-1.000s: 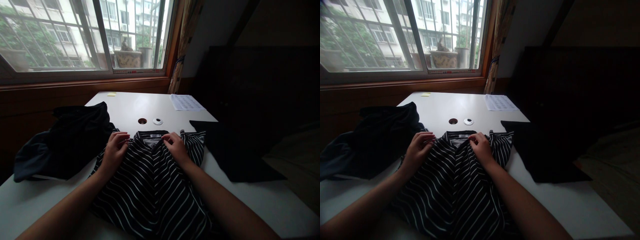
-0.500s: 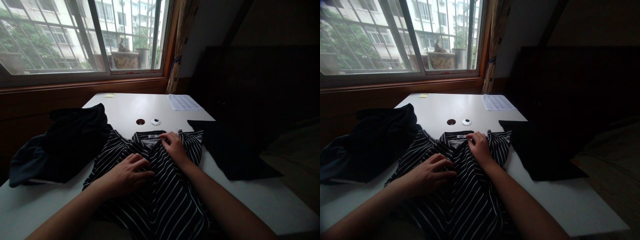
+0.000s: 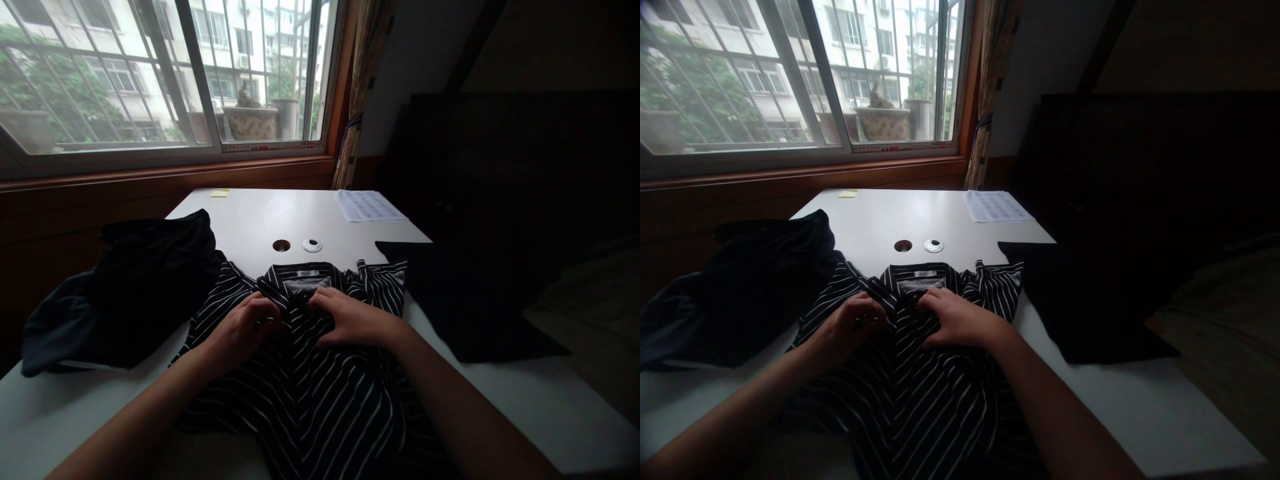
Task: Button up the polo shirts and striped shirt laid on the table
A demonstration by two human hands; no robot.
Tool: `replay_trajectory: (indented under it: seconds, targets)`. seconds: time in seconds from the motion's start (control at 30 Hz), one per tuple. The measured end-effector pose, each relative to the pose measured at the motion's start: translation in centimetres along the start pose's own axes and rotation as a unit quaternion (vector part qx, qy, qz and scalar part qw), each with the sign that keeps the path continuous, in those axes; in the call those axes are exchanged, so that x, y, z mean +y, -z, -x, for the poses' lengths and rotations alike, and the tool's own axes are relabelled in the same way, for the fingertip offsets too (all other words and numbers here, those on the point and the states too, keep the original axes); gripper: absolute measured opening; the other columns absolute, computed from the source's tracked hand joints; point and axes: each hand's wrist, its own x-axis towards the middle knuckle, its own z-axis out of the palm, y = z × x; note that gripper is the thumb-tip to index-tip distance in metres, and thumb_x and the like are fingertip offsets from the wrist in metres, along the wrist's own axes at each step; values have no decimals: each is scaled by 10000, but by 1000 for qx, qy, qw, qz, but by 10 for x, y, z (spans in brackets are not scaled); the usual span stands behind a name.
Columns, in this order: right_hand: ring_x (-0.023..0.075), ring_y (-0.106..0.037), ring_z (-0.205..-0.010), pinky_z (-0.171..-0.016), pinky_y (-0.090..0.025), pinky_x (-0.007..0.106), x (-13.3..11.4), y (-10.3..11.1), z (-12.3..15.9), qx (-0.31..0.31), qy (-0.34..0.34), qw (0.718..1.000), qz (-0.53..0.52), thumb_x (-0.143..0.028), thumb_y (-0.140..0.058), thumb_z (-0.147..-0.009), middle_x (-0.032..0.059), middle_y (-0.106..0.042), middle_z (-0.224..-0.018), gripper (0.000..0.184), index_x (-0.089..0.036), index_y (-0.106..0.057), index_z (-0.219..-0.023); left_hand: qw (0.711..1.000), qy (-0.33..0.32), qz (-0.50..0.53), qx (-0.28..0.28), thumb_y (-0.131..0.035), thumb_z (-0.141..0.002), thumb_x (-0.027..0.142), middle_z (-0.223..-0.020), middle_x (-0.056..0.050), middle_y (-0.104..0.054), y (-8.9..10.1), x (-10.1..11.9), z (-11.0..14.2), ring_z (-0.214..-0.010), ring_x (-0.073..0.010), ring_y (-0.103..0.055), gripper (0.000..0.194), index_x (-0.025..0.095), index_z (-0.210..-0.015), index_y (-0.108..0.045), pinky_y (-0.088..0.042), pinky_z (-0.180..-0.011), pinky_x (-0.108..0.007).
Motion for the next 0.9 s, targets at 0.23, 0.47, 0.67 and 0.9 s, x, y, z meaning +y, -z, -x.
replay_trajectory:
  seconds: [0.23, 0.47, 0.67, 0.9]
  targets:
    - [120, -593, -676, -604, -496, 243, 27, 18, 7, -51, -31, 998, 0, 45, -634, -699, -29, -619, -807, 291, -245, -650, -725, 996, 35, 17, 75, -593, -901, 113, -866, -9, -672, 16, -1, -6, -781, -150, -630, 147, 220, -928, -496, -511, -706, -294]
    - [161, -614, -813, -747, -512, 308, 42, 37, 6, 87, -74, 990, 85, -5, -609, -806, 3, -633, -866, 231, -230, -658, -812, 987, 80, 56, 125, -578, -896, 140, -847, -14, -654, 26, -7, -12, -756, -139, -624, 115, 200, -831, -504, -504, -659, -255]
    - [227, -572, -957, -907, -480, 417, 21, 23, -4, 209, -53, 956, 200, -95, -521, -920, 66, -613, -973, 181, -222, -647, -949, 986, 84, -111, 96, -503, -962, 206, -900, -44, -620, 23, -17, -9, -846, -177, -586, 125, 189, -880, -595, -479, -755, -312]
    - [189, -563, -1096, -979, -488, 326, -19, 7, -5, 8, 60, 998, -34, -307, -754, -817, 31, -578, -1186, 383, -282, -632, -1179, 976, 71, -200, 51, -479, -984, 201, -936, -36, -616, 18, -23, -5, -867, -189, -565, 136, 200, -923, -601, -456, -791, -331]
